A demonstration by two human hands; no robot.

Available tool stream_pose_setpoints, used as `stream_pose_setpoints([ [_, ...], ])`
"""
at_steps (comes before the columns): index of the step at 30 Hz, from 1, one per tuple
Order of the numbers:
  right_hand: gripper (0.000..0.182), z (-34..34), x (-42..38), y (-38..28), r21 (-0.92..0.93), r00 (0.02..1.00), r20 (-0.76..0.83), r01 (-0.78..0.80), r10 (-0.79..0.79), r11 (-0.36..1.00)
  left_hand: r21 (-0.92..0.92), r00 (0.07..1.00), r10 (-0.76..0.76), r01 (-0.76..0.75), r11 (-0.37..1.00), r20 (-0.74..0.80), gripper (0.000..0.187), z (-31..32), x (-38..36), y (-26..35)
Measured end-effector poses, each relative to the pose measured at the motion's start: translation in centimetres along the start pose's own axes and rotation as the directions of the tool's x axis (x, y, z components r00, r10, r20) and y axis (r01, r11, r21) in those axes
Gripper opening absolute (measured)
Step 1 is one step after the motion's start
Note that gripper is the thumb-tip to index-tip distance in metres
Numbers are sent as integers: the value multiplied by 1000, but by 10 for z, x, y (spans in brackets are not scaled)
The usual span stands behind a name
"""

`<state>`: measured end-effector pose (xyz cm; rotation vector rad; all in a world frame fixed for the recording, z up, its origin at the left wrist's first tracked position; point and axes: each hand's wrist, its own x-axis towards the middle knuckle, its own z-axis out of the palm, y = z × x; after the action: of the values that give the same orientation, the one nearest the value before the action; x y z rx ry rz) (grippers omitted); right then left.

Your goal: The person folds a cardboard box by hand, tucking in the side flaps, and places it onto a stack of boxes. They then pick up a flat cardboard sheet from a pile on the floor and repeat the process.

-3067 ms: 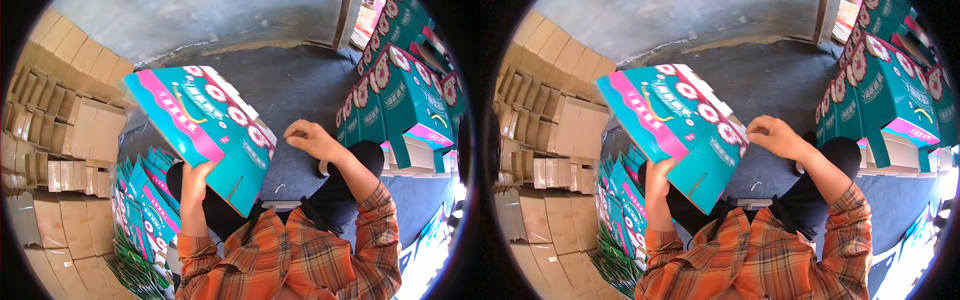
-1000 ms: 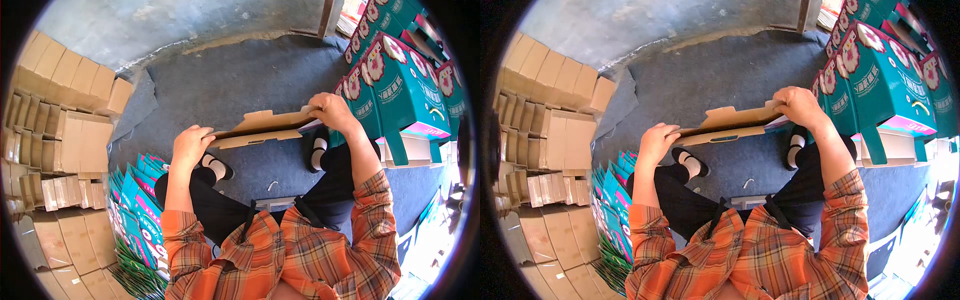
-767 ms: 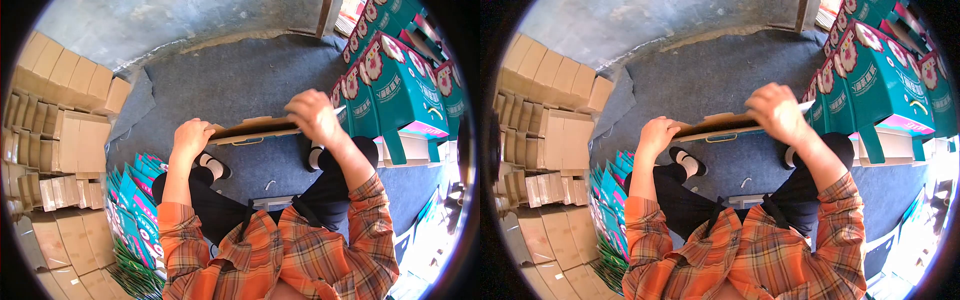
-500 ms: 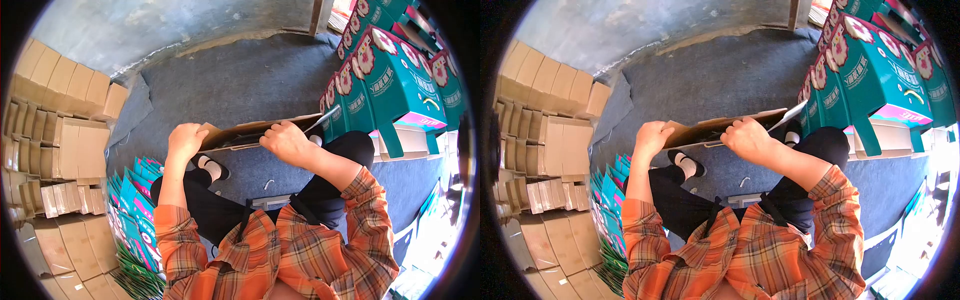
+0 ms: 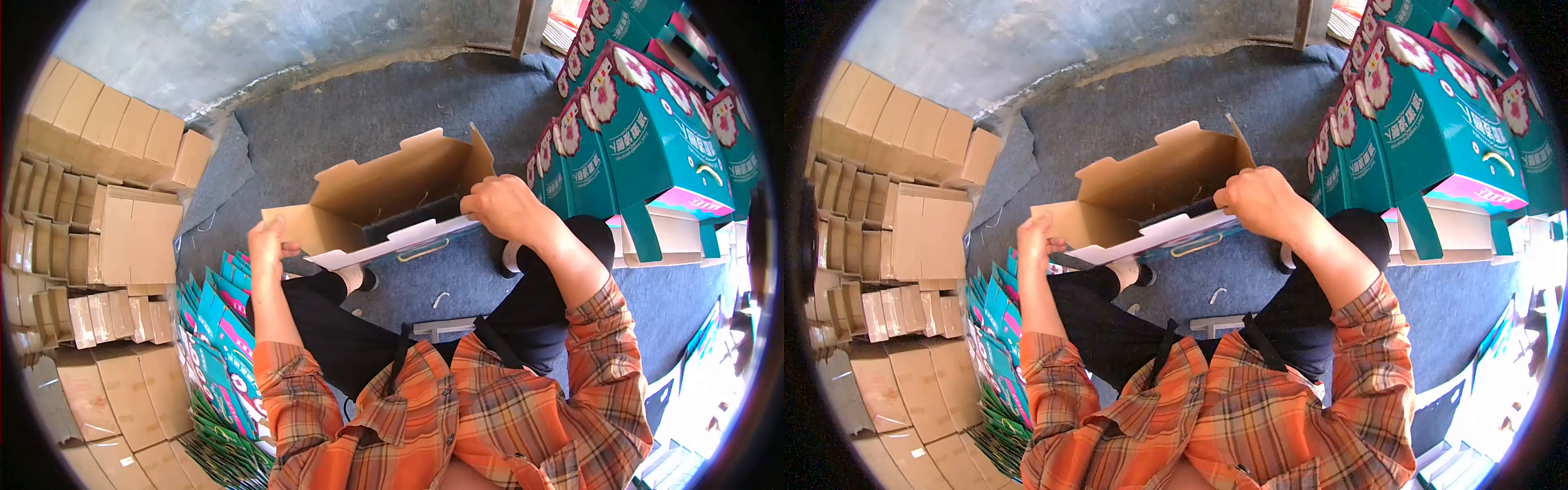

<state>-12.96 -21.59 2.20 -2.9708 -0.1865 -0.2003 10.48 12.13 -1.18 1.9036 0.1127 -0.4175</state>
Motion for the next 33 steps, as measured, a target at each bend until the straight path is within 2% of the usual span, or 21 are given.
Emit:
stream_pose_setpoints([
  [3, 9, 5, 9, 10, 25, 1000, -15, -15, 15, 1000, 22, 1000, 15, -15, 1000, -7, 29, 9, 6, -10],
  [4, 10, 3, 11, 11, 56, 997, -69, -22, 26, 998, 46, 1000, 24, -23, 999, -19, 29, 9, 8, -11],
  [6, 23, 1, 15, 13, 101, 988, -126, -75, 88, 992, 26, 1000, 4, -4, 1000, -26, 29, 8, 5, -9],
  [7, 23, 4, 16, 17, 100, 988, -128, -73, 85, 992, 6, 1000, -14, 14, 1000, -27, 29, 7, 5, -7],
  [9, 31, 10, 17, 25, 123, 950, -194, -223, 243, 967, 4, 1000, -25, 25, 1000, -2, 29, 6, 4, -5],
  [10, 41, 11, 19, 29, 123, 946, -105, -293, 306, 948, 2, 999, -38, 38, 999, 24, 29, 6, 3, -5],
  [13, 50, 23, 22, 33, 46, 923, -163, -347, 350, 937, -16, 999, -37, 37, 999, 8, 30, 6, 6, -6],
  [16, 58, 29, 29, 23, -47, 903, -141, -416, 406, 908, -29, 1000, -24, 23, 999, -21, 29, 7, 6, -8],
  [17, 58, 36, 30, 21, -47, 904, -139, -413, 404, 909, -30, 999, -25, 24, 999, -23, 29, 7, 6, -8],
  [19, 60, 54, 29, 19, -230, 924, -159, -378, 349, 897, -31, 999, -32, 32, 999, 8, 28, 6, 6, -9],
  [23, 49, 61, 28, 20, -220, 941, -148, -331, 304, 918, -7, 1000, -8, 8, 1000, 6, 27, 9, 3, -9],
  [25, 43, 70, 30, 24, -209, 948, -192, -293, 255, 933, 22, 992, 128, -129, 991, 18, 28, 13, 1, -13],
  [26, 39, 73, 31, 25, -201, 950, -237, -255, 206, 946, 23, 991, 131, -131, 991, 20, 28, 18, -4, -9],
  [28, 36, 70, 33, 18, -196, 958, -236, -209, 160, 958, 11, 950, 313, -313, 950, 5, 34, 35, -19, -2],
  [29, 35, 69, 33, 15, -190, 966, -233, -158, 111, 969, 10, 950, 313, -313, 950, 5, 34, 41, -22, -3],
  [31, 36, 69, 34, 11, -214, 976, -194, -138, 96, 967, 306, 807, 581, -582, 753, 104, 49, 52, -27, -4],
  [32, 38, 69, 34, 9, -209, 987, -133, -120, 93, 971, 329, 840, 515, -541, 774, 169, 53, 58, -34, 2],
  [33, 40, 69, 34, 7, -202, 993, -72, -103, 90, 974, 395, 742, 626, -664, 635, 241, 48, 61, -29, -9],
])
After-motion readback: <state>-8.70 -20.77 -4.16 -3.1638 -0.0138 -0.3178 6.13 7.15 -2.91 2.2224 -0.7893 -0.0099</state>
